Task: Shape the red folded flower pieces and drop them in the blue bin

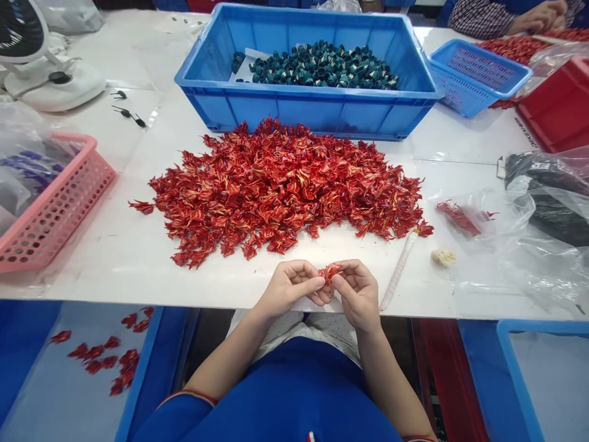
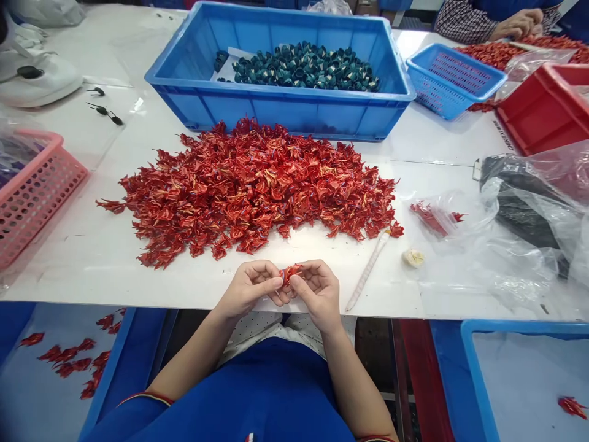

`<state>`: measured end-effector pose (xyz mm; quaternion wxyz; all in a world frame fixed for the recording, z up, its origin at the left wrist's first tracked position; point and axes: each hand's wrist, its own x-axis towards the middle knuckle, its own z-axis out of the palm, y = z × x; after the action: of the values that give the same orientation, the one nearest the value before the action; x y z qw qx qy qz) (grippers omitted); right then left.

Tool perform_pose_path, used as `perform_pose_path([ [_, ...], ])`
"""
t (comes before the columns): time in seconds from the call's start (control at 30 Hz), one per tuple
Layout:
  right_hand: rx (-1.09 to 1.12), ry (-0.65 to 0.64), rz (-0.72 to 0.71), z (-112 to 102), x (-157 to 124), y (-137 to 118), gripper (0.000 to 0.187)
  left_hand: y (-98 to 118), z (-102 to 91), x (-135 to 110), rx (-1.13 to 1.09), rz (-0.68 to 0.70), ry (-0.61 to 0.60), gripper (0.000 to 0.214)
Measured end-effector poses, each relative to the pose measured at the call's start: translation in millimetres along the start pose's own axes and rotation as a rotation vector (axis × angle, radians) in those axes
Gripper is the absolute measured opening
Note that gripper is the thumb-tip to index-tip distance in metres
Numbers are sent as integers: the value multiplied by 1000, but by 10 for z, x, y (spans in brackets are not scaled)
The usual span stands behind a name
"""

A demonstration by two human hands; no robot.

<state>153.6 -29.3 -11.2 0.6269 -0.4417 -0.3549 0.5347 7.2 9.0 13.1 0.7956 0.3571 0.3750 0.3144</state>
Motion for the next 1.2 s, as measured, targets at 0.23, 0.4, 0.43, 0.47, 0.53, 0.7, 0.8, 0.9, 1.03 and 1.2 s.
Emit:
perform_pose_path([
  [0.23,-125,23,-154,69,-103,-11,14,16,23,-12,114,9,17,47],
  [0.4,-526,289,-581,-114,-105,-267,15,14,19,0,192,46,37,48],
  [0.43,-608,384,-685,-213,-44,-378,16,9,13,3,204,56,40,48],
  [0.47,-694,505,-772,-332,38,-508,16,5,7,5,215,65,43,47],
  [0.53,-847,788,-914,-605,246,-797,19,-1,-1,5,238,79,46,47],
  [0.7,-1109,1045,-742,-1174,665,-1327,20,11,11,2,254,117,69,44],
  [0.8,-1114,1065,-711,-1268,709,-1328,19,17,25,4,239,118,69,44],
  [0.9,-1161,869,-560,-1246,715,-1156,23,12,30,7,227,114,68,44],
  [1.03,-1396,447,-282,-1173,812,-904,29,2,28,8,223,99,76,44],
  [1.2,-1547,318,-228,-1054,893,-759,36,-10,16,12,228,99,65,43],
])
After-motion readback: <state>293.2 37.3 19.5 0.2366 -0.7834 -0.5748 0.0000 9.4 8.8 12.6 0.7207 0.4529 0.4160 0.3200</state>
